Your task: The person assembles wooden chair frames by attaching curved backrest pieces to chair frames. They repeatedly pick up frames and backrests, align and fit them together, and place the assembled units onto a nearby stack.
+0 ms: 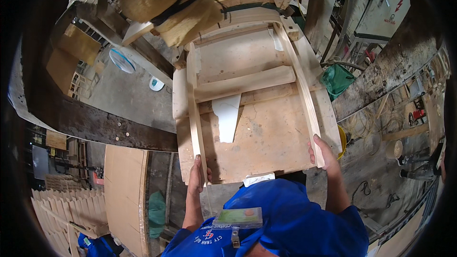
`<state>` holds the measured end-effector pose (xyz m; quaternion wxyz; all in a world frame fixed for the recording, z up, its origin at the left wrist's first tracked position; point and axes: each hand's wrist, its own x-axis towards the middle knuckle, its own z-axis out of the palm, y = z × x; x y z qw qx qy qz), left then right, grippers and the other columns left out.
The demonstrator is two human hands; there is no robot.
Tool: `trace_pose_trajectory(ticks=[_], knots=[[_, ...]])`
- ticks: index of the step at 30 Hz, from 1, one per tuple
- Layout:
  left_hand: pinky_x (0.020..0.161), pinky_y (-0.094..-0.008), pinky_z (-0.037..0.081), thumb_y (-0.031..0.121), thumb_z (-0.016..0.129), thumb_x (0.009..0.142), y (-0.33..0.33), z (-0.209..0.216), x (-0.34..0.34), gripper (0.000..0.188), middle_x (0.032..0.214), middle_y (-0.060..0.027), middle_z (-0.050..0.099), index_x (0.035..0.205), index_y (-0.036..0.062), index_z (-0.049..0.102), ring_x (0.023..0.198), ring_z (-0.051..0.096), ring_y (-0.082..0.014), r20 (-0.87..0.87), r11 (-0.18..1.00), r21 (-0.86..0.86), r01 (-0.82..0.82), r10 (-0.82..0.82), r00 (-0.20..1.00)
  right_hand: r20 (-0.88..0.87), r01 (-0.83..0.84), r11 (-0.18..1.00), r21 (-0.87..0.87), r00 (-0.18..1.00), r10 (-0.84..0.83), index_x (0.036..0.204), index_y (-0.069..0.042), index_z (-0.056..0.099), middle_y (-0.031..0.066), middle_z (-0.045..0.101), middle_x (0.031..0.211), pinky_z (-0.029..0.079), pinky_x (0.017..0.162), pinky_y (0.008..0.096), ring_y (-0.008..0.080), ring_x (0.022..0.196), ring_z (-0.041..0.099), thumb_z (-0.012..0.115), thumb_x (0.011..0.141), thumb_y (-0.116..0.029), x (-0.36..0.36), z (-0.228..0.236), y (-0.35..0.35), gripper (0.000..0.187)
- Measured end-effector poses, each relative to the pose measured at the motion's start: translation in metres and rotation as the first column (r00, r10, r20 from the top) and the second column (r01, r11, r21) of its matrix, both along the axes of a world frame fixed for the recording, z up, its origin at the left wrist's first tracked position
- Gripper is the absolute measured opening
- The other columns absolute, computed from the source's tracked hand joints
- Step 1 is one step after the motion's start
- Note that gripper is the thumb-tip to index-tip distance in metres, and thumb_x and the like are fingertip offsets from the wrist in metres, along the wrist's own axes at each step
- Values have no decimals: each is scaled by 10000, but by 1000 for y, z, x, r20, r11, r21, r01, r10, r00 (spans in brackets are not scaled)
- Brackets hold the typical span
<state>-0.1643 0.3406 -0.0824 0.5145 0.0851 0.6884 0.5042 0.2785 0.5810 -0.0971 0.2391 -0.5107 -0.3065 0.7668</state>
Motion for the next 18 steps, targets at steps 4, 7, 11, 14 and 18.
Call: trace_pose_trajectory(ticks=[4,7,11,14,18], knots=[[485,-326,482,699,433,1030,3,3,2,729,698,-71,584,1274,21,545,540,577,-176,-2,1000,-11,-1,1,1000,-9,-2,1000,-7,1000,2,1052,-42,594,33,559,684,448,443,297,148,477,526,611,1000,-577,1,0,0,538],[494,-319,469,695,439,1030,4,5,5,696,702,-69,586,1232,40,562,557,575,-174,-20,1000,-7,1,-1,1000,-18,-7,1000,-8,1000,7,1035,-56,594,22,556,682,434,442,285,135,476,517,608,1005,-569,2,1,0,514],[492,-316,467,693,438,1031,5,6,8,658,711,-64,590,1188,70,584,547,569,-174,5,1000,-9,-13,13,1000,-10,-27,1000,-1,1000,27,1019,-68,593,8,549,678,425,440,276,122,478,515,605,1006,-570,1,5,0,502],[489,-318,468,692,426,1035,5,7,6,657,704,-65,588,1197,74,579,536,567,-177,0,999,-30,-14,14,1000,23,-45,999,7,999,45,1015,-73,590,-1,543,677,425,444,266,112,485,517,605,1003,-583,2,9,1,510],[490,-323,474,696,413,1037,5,8,2,662,698,-68,588,1200,75,576,529,569,-183,28,999,-46,-27,29,999,10,-39,999,0,999,39,1043,-69,593,11,551,688,443,452,271,122,489,523,590,1014,-575,4,13,2,507]])
